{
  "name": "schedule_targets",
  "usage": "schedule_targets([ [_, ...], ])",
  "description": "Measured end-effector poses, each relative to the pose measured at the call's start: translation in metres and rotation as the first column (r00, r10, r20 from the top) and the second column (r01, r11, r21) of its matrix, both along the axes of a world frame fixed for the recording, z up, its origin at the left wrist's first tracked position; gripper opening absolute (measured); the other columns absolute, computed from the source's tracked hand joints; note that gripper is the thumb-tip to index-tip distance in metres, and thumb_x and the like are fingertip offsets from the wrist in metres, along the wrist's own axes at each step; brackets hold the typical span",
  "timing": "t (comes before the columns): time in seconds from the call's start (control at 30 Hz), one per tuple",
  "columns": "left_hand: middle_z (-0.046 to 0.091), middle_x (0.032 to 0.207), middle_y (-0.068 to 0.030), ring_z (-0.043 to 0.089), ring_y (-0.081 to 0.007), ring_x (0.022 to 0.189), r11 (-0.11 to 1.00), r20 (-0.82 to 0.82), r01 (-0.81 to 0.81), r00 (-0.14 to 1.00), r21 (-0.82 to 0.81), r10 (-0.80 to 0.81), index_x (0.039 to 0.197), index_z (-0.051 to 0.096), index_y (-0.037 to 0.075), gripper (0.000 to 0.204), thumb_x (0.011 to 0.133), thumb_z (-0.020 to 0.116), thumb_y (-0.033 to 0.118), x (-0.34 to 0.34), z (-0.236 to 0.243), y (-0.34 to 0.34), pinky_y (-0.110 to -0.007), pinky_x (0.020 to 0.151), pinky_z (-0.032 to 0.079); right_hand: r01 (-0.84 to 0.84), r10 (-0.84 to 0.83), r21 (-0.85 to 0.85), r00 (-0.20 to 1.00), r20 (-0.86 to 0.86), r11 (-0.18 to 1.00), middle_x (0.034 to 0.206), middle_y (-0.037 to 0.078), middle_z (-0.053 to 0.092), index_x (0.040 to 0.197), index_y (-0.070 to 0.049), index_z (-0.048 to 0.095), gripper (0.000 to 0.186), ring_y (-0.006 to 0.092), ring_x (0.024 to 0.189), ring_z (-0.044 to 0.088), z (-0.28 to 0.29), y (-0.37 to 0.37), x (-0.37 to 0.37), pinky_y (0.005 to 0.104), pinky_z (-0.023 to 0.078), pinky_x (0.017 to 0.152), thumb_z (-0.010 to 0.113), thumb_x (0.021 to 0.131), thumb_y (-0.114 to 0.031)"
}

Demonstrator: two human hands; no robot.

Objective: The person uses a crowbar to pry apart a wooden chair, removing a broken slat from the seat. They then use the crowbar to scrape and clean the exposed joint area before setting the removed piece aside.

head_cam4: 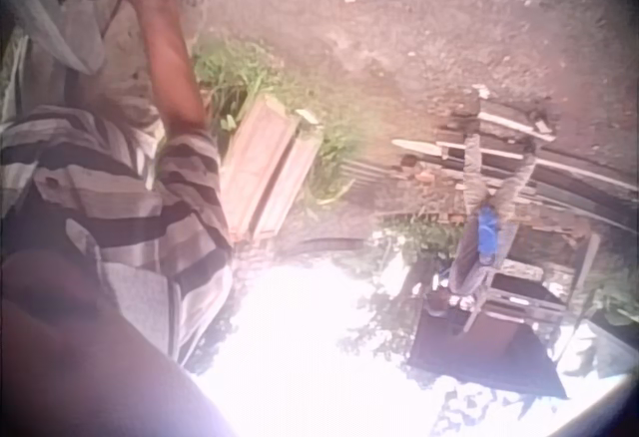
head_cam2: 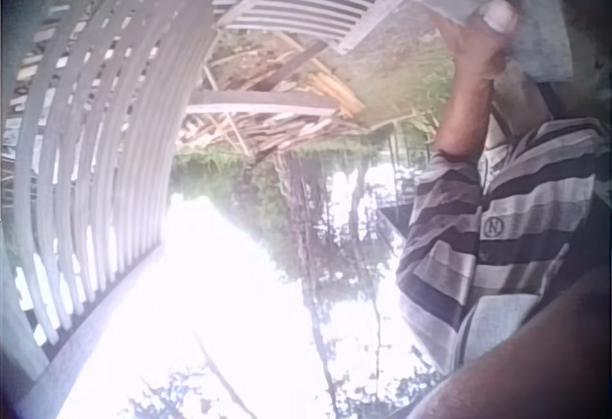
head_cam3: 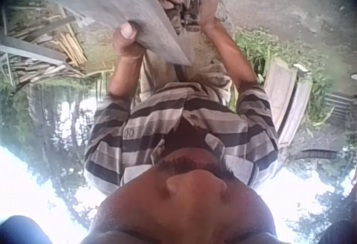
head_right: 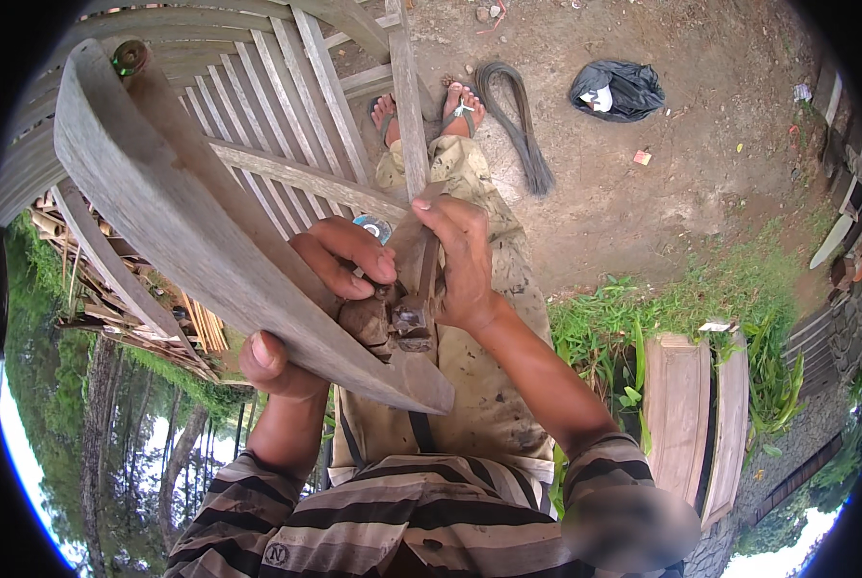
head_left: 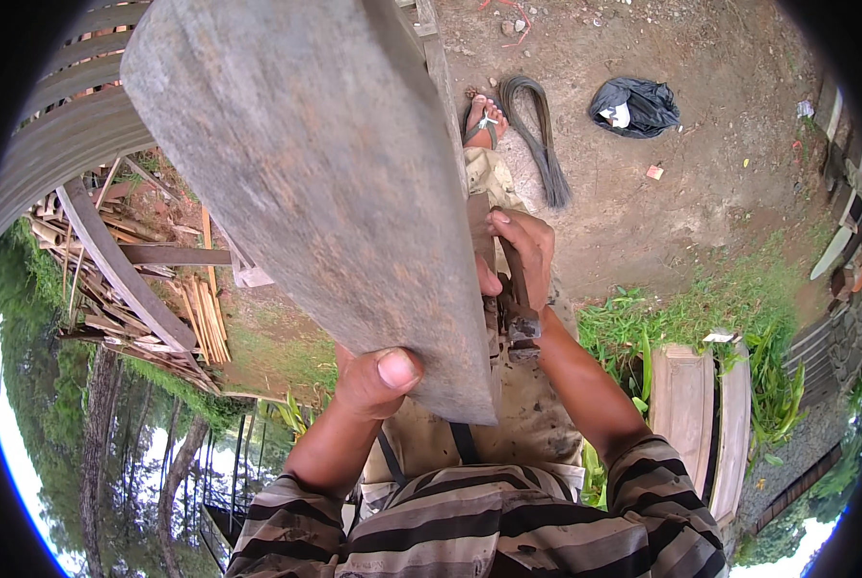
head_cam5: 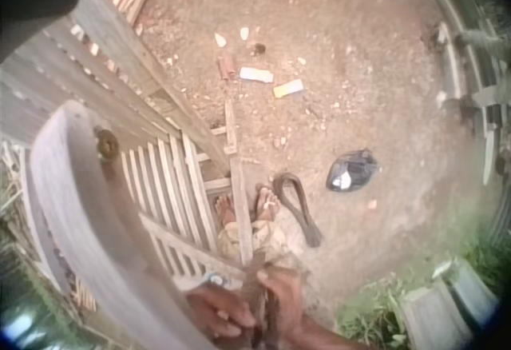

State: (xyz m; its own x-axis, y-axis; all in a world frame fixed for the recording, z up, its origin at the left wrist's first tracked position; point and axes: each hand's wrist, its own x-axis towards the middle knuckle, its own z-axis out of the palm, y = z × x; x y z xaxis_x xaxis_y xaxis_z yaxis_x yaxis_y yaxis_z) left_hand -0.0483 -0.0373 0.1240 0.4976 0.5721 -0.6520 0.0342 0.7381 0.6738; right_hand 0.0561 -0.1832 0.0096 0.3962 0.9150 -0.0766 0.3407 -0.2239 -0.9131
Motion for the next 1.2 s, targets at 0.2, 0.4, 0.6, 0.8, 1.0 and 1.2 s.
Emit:
schedule_targets([
  [0.2,0.064,0.102,-0.0227,0.059,-0.031,0.099,1.0,0.006,-0.008,1.0,-0.003,0.008,0.092,0.063,-0.001,0.074,0.084,0.056,0.073,0.001,0.001,-0.002,-0.043,0.093,0.044,-0.003,0.008,0.107,0.999,-0.046,0.994,0.121,0.016,0.058,0.135,-0.003,0.054,0.072,0.0362,0.111,0.06,-0.003,-0.002,0.003,0.0469,0.045,0.101,0.084,0.07,-0.016],
  [0.4,0.064,0.103,-0.0222,0.059,-0.0305,0.1,1.0,0.003,0.025,1.0,-0.013,-0.025,0.093,0.063,-0.001,0.072,0.085,0.056,0.071,-0.001,0.003,0.002,-0.043,0.094,0.044,0.046,-0.056,0.119,0.995,0.084,0.992,0.104,0.015,0.061,0.117,-0.006,0.054,0.043,0.0345,0.096,0.062,0.003,-0.005,0.014,0.0512,0.047,0.092,0.075,0.08,-0.012],
  [0.6,0.063,0.104,-0.0218,0.059,-0.0295,0.1,0.999,0.005,-0.006,1.0,-0.04,0.007,0.094,0.062,-0.001,0.072,0.085,0.057,0.07,0.001,0.001,-0.001,-0.043,0.095,0.045,0.023,-0.038,-0.074,0.977,-0.211,0.997,0.091,0.016,0.063,0.113,-0.003,0.053,0.039,0.0325,0.075,0.063,0.018,-0.039,0.004,0.0428,0.053,0.073,0.071,0.079,-0.003],
  [0.8,0.063,0.103,-0.021,0.058,-0.029,0.099,0.999,-0.037,-0.008,0.999,-0.049,0.006,0.094,0.062,-0.001,0.074,0.084,0.057,0.072,-0.01,-0.001,-0.003,-0.043,0.095,0.045,-0.159,0.135,-0.153,0.979,-0.154,0.975,0.093,0.017,0.065,0.116,0.001,0.059,0.042,0.0367,0.082,0.064,0.029,-0.032,0.004,0.0431,0.052,0.075,0.065,0.074,0.0],
  [1.0,0.063,0.103,-0.0211,0.058,-0.029,0.099,0.998,-0.029,-0.015,0.999,-0.058,0.014,0.094,0.062,-0.001,0.074,0.084,0.057,0.073,-0.006,-0.003,-0.002,-0.043,0.095,0.045,-0.166,0.112,-0.303,0.975,-0.19,0.938,0.106,0.023,0.067,0.123,0.003,0.059,0.048,0.0426,0.095,0.064,0.055,-0.026,0.011,0.0481,0.051,0.086,0.062,0.074,0.002],
  [1.2,0.063,0.104,-0.0211,0.058,-0.0291,0.1,0.999,-0.008,-0.001,1.0,-0.047,0.0,0.094,0.061,-0.001,0.074,0.084,0.056,0.073,-0.004,-0.005,0.002,-0.043,0.096,0.045,-0.141,0.073,-0.315,0.973,-0.219,0.939,0.135,0.03,0.058,0.147,0.006,0.045,0.079,0.0475,0.124,0.058,0.076,-0.027,0.007,0.047,0.047,0.108,0.061,0.069,0.004],
])
